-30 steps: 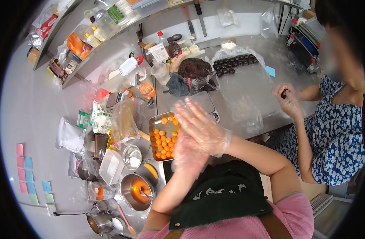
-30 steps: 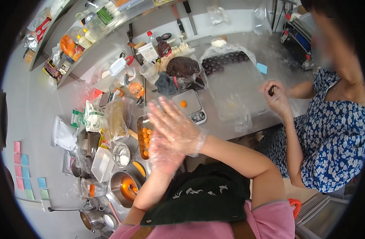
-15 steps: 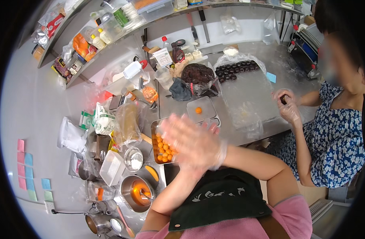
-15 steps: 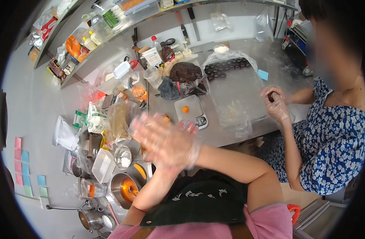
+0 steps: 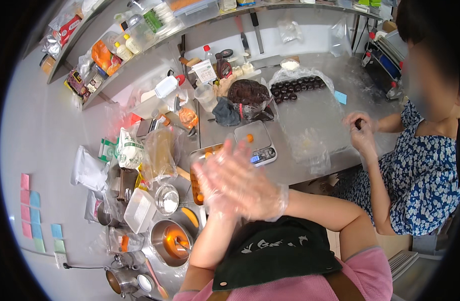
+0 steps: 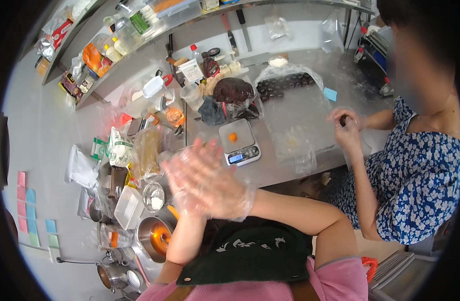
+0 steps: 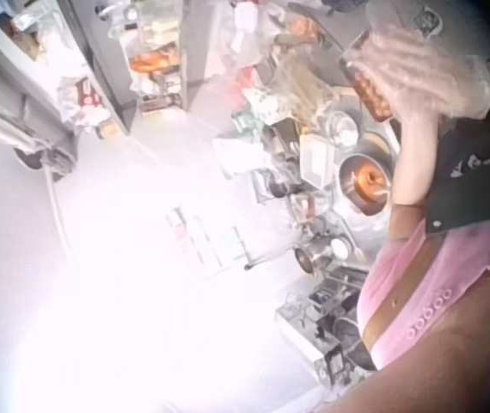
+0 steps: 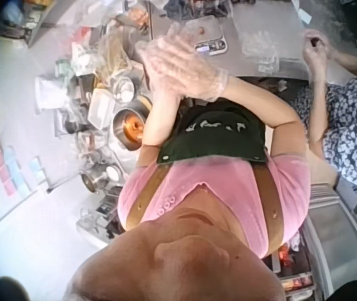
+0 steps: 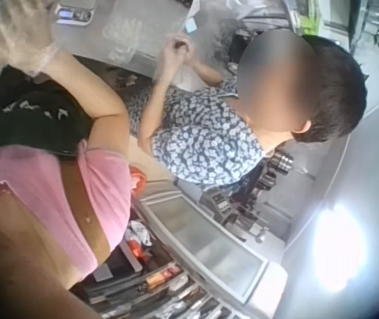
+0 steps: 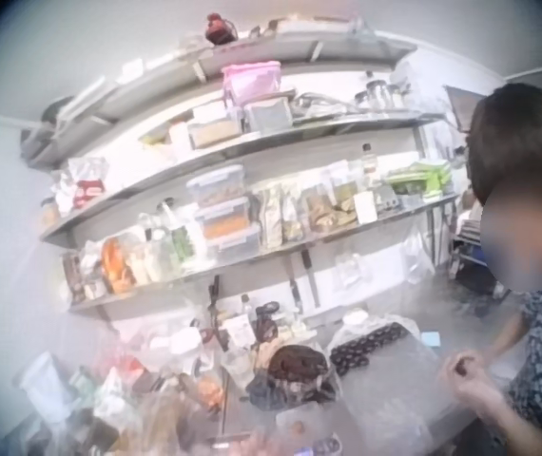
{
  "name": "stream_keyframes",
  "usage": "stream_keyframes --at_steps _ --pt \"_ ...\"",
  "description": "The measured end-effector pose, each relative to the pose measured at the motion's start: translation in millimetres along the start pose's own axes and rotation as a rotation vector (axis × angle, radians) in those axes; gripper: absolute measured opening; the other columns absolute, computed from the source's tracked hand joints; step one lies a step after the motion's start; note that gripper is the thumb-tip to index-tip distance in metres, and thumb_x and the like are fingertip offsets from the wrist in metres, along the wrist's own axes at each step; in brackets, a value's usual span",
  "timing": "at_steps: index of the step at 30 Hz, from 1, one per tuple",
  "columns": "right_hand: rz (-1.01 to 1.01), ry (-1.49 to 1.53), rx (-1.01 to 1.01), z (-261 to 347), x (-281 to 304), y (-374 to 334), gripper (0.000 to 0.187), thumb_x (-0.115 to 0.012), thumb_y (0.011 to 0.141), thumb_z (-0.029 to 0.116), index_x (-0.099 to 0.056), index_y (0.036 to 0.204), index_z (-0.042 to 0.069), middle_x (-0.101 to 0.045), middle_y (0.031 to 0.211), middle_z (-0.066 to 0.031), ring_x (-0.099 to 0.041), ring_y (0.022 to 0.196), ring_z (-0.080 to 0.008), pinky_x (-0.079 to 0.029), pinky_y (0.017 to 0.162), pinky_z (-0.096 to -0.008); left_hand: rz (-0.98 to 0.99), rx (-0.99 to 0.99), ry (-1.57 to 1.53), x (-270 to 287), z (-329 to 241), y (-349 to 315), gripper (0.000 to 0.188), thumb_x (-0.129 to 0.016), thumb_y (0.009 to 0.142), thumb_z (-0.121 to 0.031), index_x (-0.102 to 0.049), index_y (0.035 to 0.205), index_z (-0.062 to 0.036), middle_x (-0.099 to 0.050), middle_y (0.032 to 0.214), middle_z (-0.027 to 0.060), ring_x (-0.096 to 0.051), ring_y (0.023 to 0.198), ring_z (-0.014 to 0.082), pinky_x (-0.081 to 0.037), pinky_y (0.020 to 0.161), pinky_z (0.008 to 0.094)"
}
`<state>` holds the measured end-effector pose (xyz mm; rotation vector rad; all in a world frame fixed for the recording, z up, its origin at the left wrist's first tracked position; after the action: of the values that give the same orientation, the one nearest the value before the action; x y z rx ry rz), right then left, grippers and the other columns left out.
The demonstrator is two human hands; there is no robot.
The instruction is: The person repeatedly picks small orange balls and dark paste portions, weighs them on a digital scale, then wraps each orange ball with the dark paste by hand. The finished wrapped balls are placed on a tray. A second person works alongside on the same task.
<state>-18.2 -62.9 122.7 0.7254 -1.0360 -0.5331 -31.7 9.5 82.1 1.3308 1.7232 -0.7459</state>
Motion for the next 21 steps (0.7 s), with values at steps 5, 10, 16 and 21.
stream_keyframes --at_steps 5,10,16,21 --pt "0.062 -0.167 -0.034 -33 11 20 0.072 -0.058 0.083 0.038 -0.033 0.141 0.003 -0.022 0.151 -0.0181 -0.017 0.14 -0.0376 -0.012 0.113 -0.0503 0.005 0.032 0.089 4 25 -7 0.078 -0.045 0.085 -0.066 -0.028 0.144 -0.0173 -0.03 0.147 0.0083 -0.03 0.134 0.0254 -0.023 0.112 0.0445" --pt "0.116 0.001 0.066 0 -10 4 0.078 -0.062 0.081 0.038 -0.029 0.144 0.005 -0.018 0.152 -0.0189 -0.014 0.14 -0.0401 -0.01 0.112 -0.0552 0.142 -0.037 -0.007 -5 17 0 0.072 -0.044 0.088 -0.06 -0.027 0.145 -0.0182 -0.029 0.148 0.006 -0.03 0.135 0.0249 -0.022 0.112 0.0434" --pt "0.119 -0.198 -0.081 -35 9 0 0.075 -0.057 0.084 0.029 -0.023 0.145 0.001 -0.017 0.152 -0.0206 -0.011 0.14 -0.0422 -0.008 0.112 -0.0554 0.123 0.056 -0.191 -24 8 0 0.07 -0.043 0.09 -0.059 -0.024 0.146 -0.0216 -0.025 0.151 0.0062 -0.026 0.137 0.0266 -0.023 0.112 0.0447" --pt "0.11 -0.011 -0.012 -10 6 18 0.081 -0.063 0.078 0.026 -0.022 0.146 0.005 -0.018 0.151 -0.0219 -0.015 0.14 -0.0414 -0.013 0.112 -0.0545 0.023 -0.063 -0.014 -3 23 -2 0.067 -0.044 0.091 -0.054 -0.024 0.146 -0.0216 -0.023 0.152 0.0082 -0.024 0.138 0.0292 -0.021 0.112 0.0485"
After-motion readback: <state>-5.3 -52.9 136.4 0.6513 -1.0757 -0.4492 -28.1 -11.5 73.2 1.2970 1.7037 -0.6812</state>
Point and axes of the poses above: each hand's wrist, its own y-axis towards the middle knuckle, its own x-axis out of the back of the hand, z = x × y, the point moved 6 cm from there along y, towards the middle knuckle
